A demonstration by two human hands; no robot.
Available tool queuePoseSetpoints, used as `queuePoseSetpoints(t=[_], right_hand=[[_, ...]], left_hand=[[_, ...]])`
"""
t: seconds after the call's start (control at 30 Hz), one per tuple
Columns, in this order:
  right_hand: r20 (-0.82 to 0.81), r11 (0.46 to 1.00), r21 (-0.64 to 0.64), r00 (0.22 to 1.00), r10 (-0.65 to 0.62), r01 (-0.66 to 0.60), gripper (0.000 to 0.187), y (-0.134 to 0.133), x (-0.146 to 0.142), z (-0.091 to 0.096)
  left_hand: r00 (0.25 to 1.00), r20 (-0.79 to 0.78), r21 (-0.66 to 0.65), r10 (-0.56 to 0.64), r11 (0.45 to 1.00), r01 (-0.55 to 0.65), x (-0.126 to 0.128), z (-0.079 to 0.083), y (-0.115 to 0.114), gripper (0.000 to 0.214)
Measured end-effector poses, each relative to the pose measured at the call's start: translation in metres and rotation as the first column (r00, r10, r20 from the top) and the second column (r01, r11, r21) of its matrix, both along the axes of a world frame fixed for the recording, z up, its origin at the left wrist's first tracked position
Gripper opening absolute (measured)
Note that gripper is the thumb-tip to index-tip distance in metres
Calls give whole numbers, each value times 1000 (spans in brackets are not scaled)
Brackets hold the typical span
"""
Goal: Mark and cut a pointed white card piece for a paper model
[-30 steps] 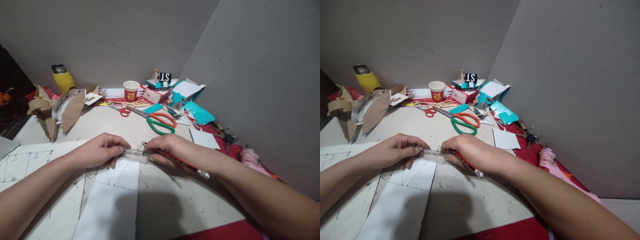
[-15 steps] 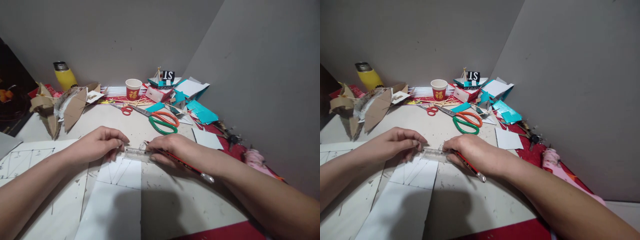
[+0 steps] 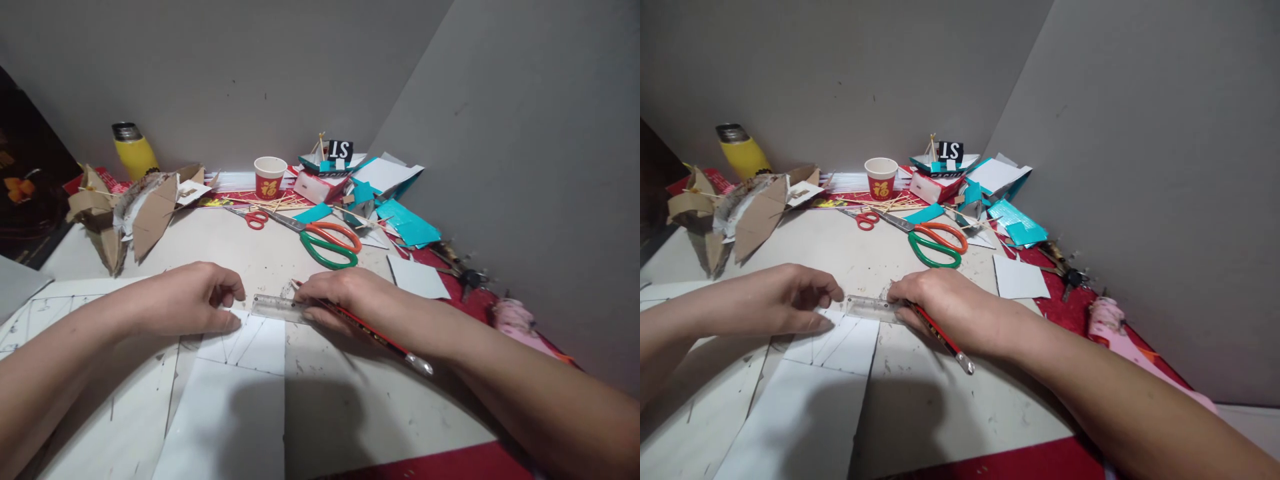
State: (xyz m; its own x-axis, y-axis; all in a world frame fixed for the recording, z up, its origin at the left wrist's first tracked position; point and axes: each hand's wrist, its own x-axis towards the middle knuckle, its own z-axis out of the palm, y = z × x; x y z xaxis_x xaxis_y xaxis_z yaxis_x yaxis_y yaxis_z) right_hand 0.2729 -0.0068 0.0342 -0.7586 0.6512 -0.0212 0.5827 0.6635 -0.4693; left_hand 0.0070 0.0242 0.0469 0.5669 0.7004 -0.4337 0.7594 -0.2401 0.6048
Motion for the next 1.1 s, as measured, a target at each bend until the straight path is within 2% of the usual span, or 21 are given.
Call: queuePoseSetpoints(t=[0.13, 0.23, 0.53, 0.63, 0.7, 0.77, 0.8, 0.87, 0.93, 0.97, 1.03, 1.1], right_hand=[[7, 1000, 9, 1000, 8, -9, 18, -1, 0, 1], [3, 1000, 17, 1000, 2, -2, 18, -1, 1, -1], [-68, 993, -25, 991, -118, 117, 15, 11, 5, -7], [-72, 990, -54, 988, -136, 132, 17, 12, 3, -7], [-68, 986, -75, 986, -153, 148, 19, 12, 2, -7], [-96, 982, -82, 980, -176, 169, 20, 12, 2, -9], [-127, 980, -71, 973, -193, 185, 21, 12, 1, -9], [-225, 966, -14, 941, -253, 256, 25, 12, 0, -10], [-371, 927, 2, 861, -347, 375, 31, 12, -3, -9], [-450, 902, -43, 798, -401, 429, 36, 12, -4, -9], [-565, 844, -254, 635, -526, 473, 45, 12, -7, -6], [-569, 796, -407, 558, -604, 448, 51, 11, -9, -4]], left_hand=[[990, -130, 87, -56, 994, 68, 3, 8, -6, 30], [986, -157, 137, -63, 987, 85, 5, 9, -10, 26], [969, -233, 143, -80, 983, 115, 5, 10, -11, 23], [984, -155, 57, -92, 993, 102, -1, 11, -6, 27], [998, 10, -86, -65, 994, 66, -5, 13, -2, 30], [984, 176, -229, 32, 973, 9, -11, 17, 2, 32], [967, 238, -263, 96, 964, -31, -14, 20, 5, 32], [921, 327, -244, 210, 961, -132, -20, 24, 9, 28], [859, 420, -189, 294, 954, -234, -26, 27, 12, 25], [820, 469, -182, 328, 944, -274, -28, 27, 14, 24], [700, 580, -224, 416, 908, -355, -32, 25, 17, 28], [559, 672, -287, 486, 867, -408, -34, 21, 20, 33]])
